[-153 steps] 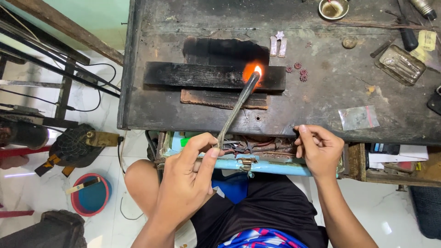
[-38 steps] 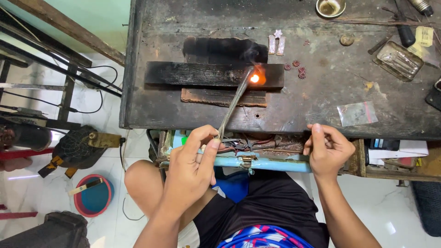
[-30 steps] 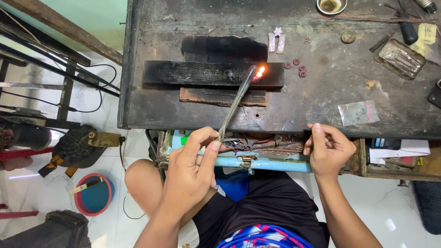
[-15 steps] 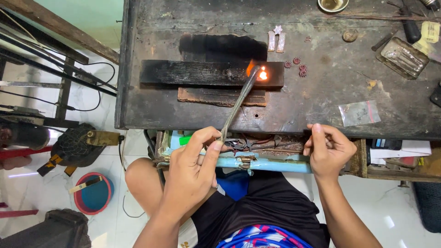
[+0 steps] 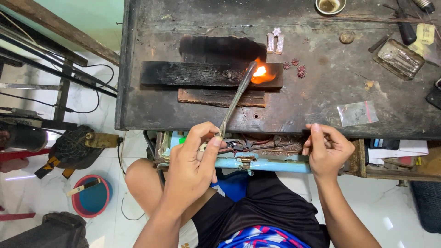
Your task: Soldering small jewelry components on a charcoal block using a hand-held torch and a metal pick.
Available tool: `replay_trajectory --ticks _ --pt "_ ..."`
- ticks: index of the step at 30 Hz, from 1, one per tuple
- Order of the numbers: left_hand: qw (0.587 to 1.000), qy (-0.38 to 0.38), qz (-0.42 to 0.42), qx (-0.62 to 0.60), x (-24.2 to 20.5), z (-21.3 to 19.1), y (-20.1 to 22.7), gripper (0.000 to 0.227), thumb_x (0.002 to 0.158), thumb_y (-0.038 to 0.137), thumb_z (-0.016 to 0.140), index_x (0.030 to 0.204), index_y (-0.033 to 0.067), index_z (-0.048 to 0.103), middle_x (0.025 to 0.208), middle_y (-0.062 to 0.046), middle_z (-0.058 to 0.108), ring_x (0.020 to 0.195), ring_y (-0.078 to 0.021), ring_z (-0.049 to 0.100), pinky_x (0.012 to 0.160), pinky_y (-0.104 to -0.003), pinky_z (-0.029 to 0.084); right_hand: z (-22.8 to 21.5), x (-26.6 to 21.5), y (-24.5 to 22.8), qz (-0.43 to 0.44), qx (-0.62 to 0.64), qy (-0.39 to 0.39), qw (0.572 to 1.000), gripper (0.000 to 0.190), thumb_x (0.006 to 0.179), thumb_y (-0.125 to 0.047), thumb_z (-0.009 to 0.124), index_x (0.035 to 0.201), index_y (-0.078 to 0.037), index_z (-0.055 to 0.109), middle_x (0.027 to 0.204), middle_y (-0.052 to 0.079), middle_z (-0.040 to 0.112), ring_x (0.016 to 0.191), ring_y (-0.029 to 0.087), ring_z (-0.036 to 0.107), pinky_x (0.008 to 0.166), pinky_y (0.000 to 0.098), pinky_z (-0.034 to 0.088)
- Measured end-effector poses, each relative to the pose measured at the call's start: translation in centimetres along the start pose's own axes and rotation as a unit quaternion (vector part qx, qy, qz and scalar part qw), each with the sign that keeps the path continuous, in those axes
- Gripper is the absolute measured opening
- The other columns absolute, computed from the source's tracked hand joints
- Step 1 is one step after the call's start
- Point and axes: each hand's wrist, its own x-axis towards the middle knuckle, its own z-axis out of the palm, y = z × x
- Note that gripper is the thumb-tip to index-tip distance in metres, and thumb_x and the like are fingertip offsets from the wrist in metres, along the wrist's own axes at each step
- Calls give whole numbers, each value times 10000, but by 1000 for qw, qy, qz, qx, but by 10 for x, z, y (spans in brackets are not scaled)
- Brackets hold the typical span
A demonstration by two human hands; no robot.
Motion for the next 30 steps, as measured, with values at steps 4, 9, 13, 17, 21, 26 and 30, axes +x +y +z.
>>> replay_trajectory --ticks 4,9,13,17,21,26,30 --pt "1000 9 25 -13 2 3 -2 218 1020 271 498 1184 150 575 766 -66 810 329 -88 620 421 -205 494 -1 0 -1 -3 -5 -5 1000 242 1109 -122 616 983 62 710 601 113 569 442 150 547 432 237 411" --pt "1000 0 1 2 -1 2 -5 213 1017 275 491 1180 178 587 757 -69 823 355 -84 656 416 -208 517 -1 0 0 -19 -10 -7 1000 227 1107 -86 617 968 70 705 625 132 597 440 155 548 425 245 421" --pt "1000 -2 -9 -1 -5 0 -6 218 1010 276 487 1174 168 582 881 -27 852 321 -95 612 402 -206 511 -1 0 -2 -25 -13 -18 999 233 1108 -95 617 977 77 704 616 130 586 446 158 547 437 246 430" --pt "1000 7 -3 -9 -7 0 -9 219 1010 270 500 1171 155 593 727 -57 806 362 -84 663 440 -211 552 -1 0 1 -24 -19 -12 999 229 1106 -80 618 962 80 695 665 156 622 460 168 559 446 257 445" --pt "999 24 20 -6 -12 -2 -10 193 1013 243 533 1161 144 608 423 -14 611 729 -75 866 512 -202 548 -1 1 2 -1 -23 -13 1000 228 1106 -98 622 973 68 705 633 132 595 468 152 540 461 248 442" --pt "999 19 25 -6 -9 -5 -12 190 1007 247 529 1147 153 617 645 -38 737 517 -66 757 477 -199 550 0 2 2 6 -27 -11 1000 227 1108 -95 627 968 67 702 674 142 622 484 155 556 461 247 452" --pt "1000 17 3 -9 -7 -5 -16 218 997 263 524 1165 169 625 791 -47 839 333 -61 627 454 -204 546 -1 2 1 8 -33 -17 999 222 1107 -101 628 985 66 710 632 126 595 479 148 546 467 247 455"
